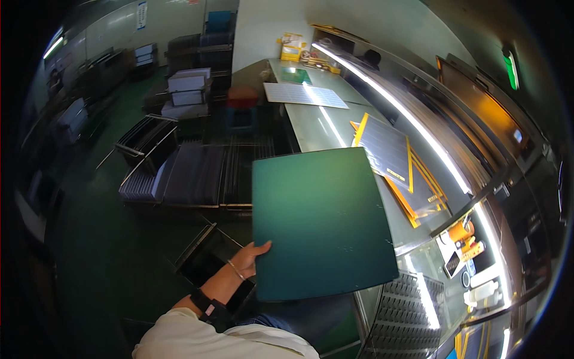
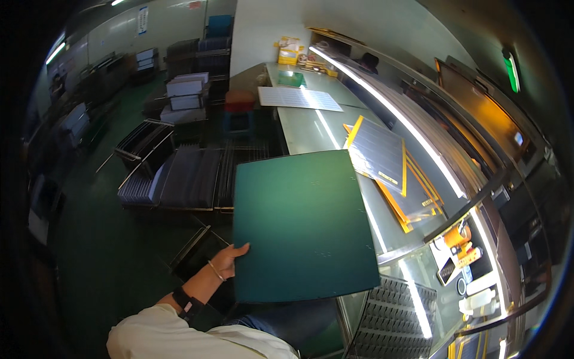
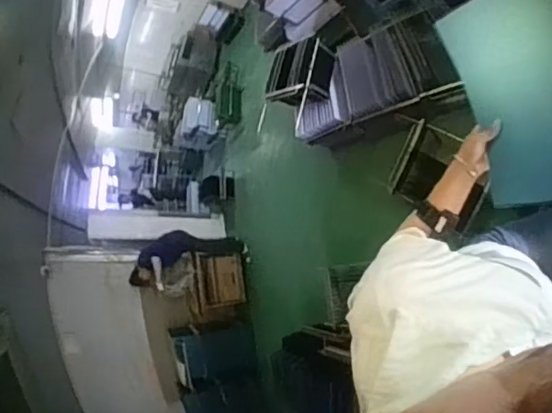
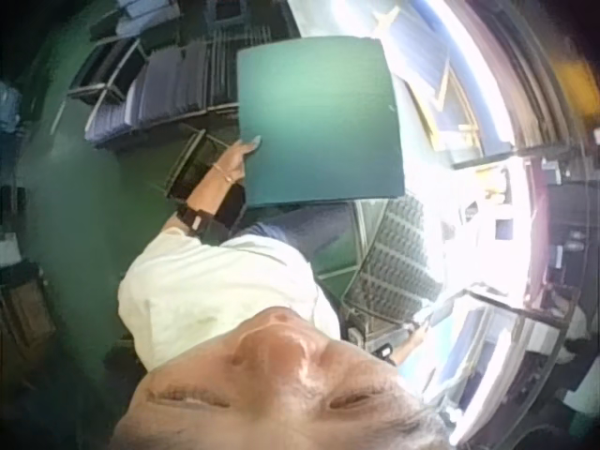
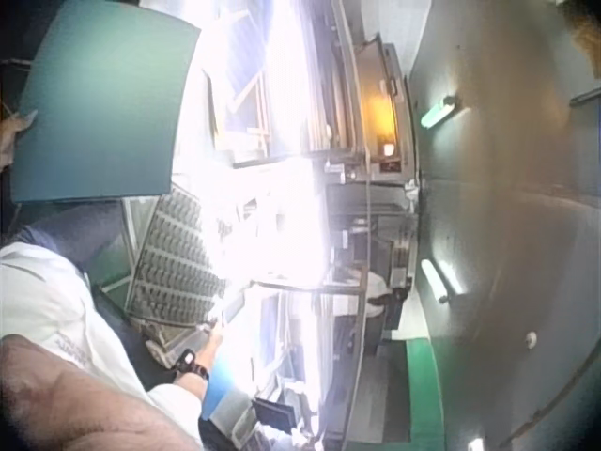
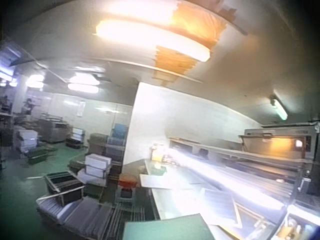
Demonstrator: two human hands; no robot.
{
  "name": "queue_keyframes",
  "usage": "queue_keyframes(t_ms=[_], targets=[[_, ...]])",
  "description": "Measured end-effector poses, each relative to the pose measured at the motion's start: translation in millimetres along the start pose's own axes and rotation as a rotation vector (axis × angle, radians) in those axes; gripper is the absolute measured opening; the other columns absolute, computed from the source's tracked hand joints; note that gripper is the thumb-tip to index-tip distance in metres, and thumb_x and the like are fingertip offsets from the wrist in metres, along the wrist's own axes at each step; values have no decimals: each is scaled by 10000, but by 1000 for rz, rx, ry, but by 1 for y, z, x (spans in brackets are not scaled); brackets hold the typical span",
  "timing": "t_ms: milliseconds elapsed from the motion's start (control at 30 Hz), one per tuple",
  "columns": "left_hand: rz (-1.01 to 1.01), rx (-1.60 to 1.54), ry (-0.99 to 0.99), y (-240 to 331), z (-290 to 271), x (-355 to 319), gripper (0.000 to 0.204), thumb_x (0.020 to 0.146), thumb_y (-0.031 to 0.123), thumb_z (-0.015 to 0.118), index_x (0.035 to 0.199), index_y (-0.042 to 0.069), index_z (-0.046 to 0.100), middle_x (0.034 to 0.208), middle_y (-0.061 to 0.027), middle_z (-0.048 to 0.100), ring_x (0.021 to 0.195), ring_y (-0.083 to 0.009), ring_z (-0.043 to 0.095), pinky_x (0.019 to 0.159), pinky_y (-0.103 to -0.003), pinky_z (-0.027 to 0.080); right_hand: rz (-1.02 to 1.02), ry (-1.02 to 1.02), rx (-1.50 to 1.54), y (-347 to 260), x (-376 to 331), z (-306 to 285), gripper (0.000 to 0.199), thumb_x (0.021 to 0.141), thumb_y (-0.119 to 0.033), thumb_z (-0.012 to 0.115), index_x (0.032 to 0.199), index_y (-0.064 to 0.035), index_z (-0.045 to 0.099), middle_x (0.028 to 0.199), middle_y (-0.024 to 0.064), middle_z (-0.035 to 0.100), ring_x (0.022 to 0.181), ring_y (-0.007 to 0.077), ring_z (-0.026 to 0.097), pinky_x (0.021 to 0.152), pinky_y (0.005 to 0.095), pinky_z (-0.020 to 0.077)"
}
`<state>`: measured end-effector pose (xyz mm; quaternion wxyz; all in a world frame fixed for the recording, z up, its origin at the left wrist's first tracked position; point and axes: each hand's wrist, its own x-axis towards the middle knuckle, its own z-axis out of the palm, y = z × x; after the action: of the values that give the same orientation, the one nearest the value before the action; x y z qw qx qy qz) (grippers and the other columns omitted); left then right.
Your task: Sorting and inspecting large patterned glass or metal panels at a fabrication workstation.
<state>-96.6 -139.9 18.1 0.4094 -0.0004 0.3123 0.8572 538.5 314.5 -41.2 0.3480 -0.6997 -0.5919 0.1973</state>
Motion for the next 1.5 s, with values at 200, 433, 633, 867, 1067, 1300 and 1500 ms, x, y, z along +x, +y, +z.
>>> queue_keyframes(t_ms=[200,433,633,867,1067,1300,1500], targets=[[-51,-46,-127,-20,23,18,304,871,203,587,1103,14,533,1031,-94,606,911,-185,622,797,-325,524,-91,16,-71,-66,-16,-4,454,866,-366,544,1134,-74,322,1069,65,320,930,219,294,757,393,246],[-116,-76,-189,-36,39,29,309,880,196,574,1128,23,508,1043,-90,602,913,-176,623,796,-329,529,-242,-421,385,-203,-71,21,726,850,-436,547,1355,-61,186,1363,116,256,1228,304,259,992,485,214],[-172,-96,-267,-57,58,43,320,892,193,554,1166,42,485,1070,-81,593,950,-178,611,830,-341,515,-243,-986,1254,-363,-185,94,486,886,-335,506,1244,-21,409,1212,112,433,1074,245,419,869,379,367],[110,805,-113,-22,125,104,838,817,641,451,1410,104,201,1370,-155,351,1242,-233,371,992,-418,350,-413,-269,1120,-480,-219,56,419,882,-299,574,1096,59,534,1015,122,595,870,193,595,765,244,487],[-74,-367,-616,-27,104,69,911,746,761,284,1391,119,262,1364,-111,386,1237,-266,374,1028,-452,292,-1807,-684,345,-461,-307,168,393,757,27,510,1137,-45,581,1198,178,543,1158,331,487,984,424,362],[41,-462,-150,-50,40,59,654,826,635,408,1242,134,462,1197,-64,531,1067,-254,506,923,-420,401,-1773,-1099,180,-421,-350,225,528,731,-325,697,1109,0,522,1242,261,462,1175,452,409,968,478,364],[11,-428,-109,-55,29,62,765,785,707,367,1265,117,448,1241,-91,500,1111,-271,465,958,-424,362,-1836,-1056,124,-417,-356,236,370,764,-260,667,959,19,523,1178,260,506,1099,406,502,882,384,459]])
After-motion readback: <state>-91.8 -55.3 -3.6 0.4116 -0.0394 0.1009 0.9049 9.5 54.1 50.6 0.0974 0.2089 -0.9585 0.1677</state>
